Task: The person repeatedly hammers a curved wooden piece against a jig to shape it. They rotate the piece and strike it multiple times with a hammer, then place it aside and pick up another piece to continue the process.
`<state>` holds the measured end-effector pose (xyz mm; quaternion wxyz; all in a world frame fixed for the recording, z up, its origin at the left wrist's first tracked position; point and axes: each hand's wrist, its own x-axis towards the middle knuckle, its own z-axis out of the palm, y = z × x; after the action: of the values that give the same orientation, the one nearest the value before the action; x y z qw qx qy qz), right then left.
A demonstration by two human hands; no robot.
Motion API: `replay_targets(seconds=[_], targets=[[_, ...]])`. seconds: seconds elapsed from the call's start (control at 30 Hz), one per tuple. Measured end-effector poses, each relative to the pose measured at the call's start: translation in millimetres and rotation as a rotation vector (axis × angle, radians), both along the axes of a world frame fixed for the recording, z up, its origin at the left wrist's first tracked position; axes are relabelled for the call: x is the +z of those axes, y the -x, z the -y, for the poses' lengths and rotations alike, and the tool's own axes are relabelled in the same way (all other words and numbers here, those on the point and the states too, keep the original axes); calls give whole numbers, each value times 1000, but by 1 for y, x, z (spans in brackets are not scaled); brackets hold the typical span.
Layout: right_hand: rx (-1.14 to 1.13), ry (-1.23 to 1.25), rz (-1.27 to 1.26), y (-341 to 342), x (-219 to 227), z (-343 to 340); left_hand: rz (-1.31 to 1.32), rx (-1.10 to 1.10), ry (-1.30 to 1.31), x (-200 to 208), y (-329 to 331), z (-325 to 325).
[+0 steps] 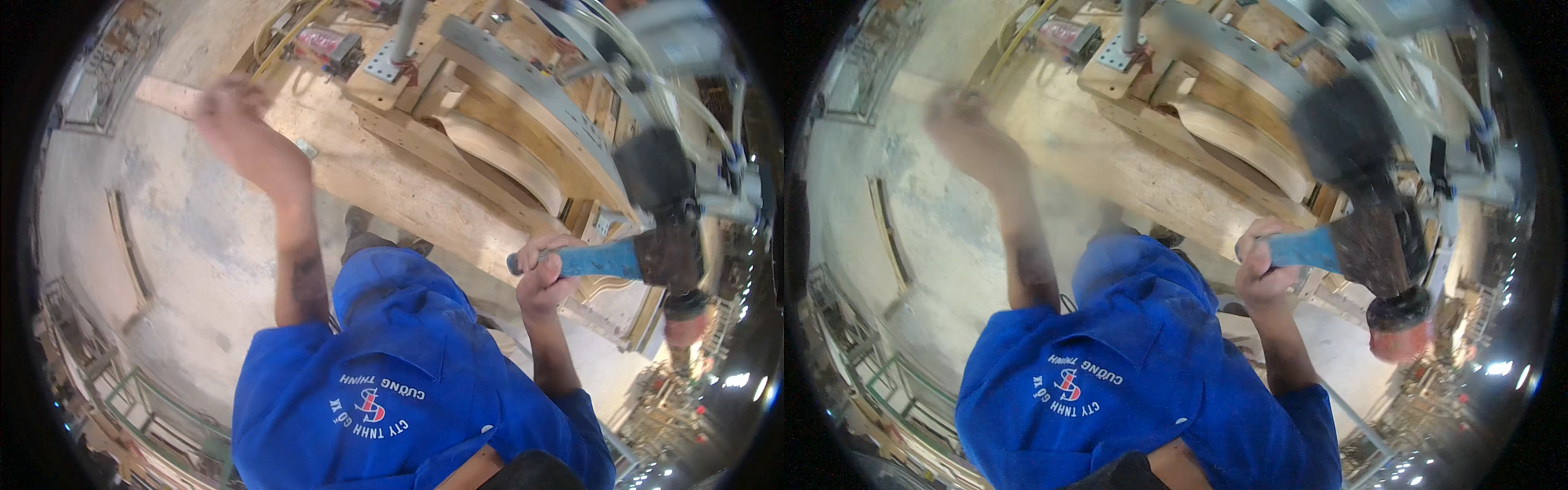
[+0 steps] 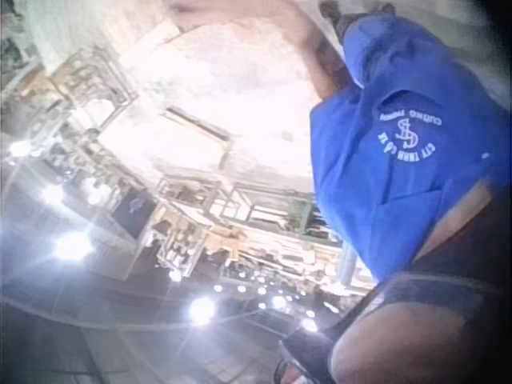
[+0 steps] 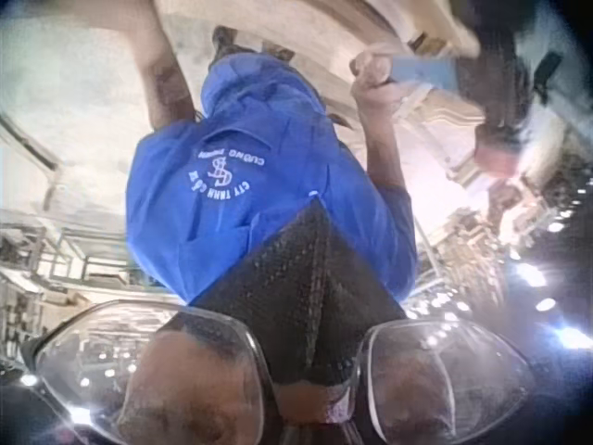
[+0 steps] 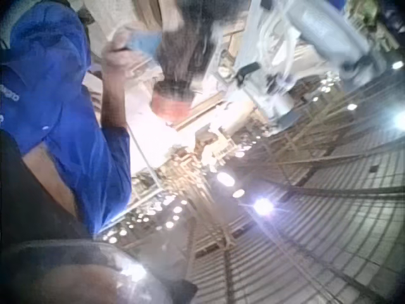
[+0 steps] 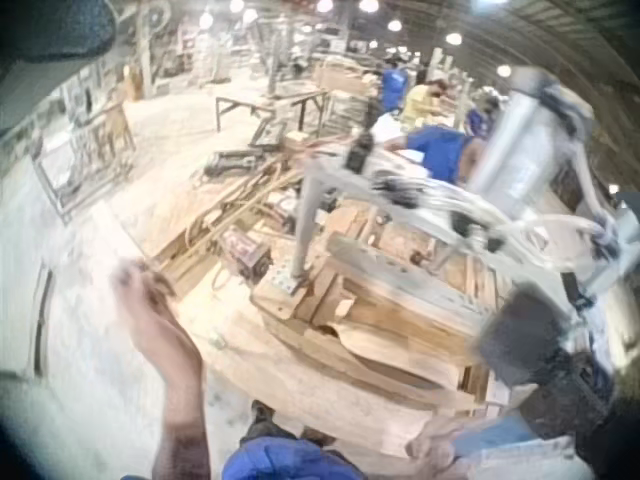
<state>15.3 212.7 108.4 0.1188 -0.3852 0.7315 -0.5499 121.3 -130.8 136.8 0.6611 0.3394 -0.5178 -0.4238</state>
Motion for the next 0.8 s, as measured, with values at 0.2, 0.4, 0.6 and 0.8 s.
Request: replay_targets(seconds=[0.2, 0.4, 0.6, 0.8], targets=[[-387, -429, 19, -15, -4, 18, 29, -215, -372, -83, -34, -50], [-557, -634, -5, -7, -11, -26, 99, -338, -444, -81, -46, -59], [-834, -79, 11, -14, -62, -84, 24, -230, -135, -37, -27, -44], [-1230, 187, 266, -36, -103, -103, 19, -582, 235, 10, 26, -91]])
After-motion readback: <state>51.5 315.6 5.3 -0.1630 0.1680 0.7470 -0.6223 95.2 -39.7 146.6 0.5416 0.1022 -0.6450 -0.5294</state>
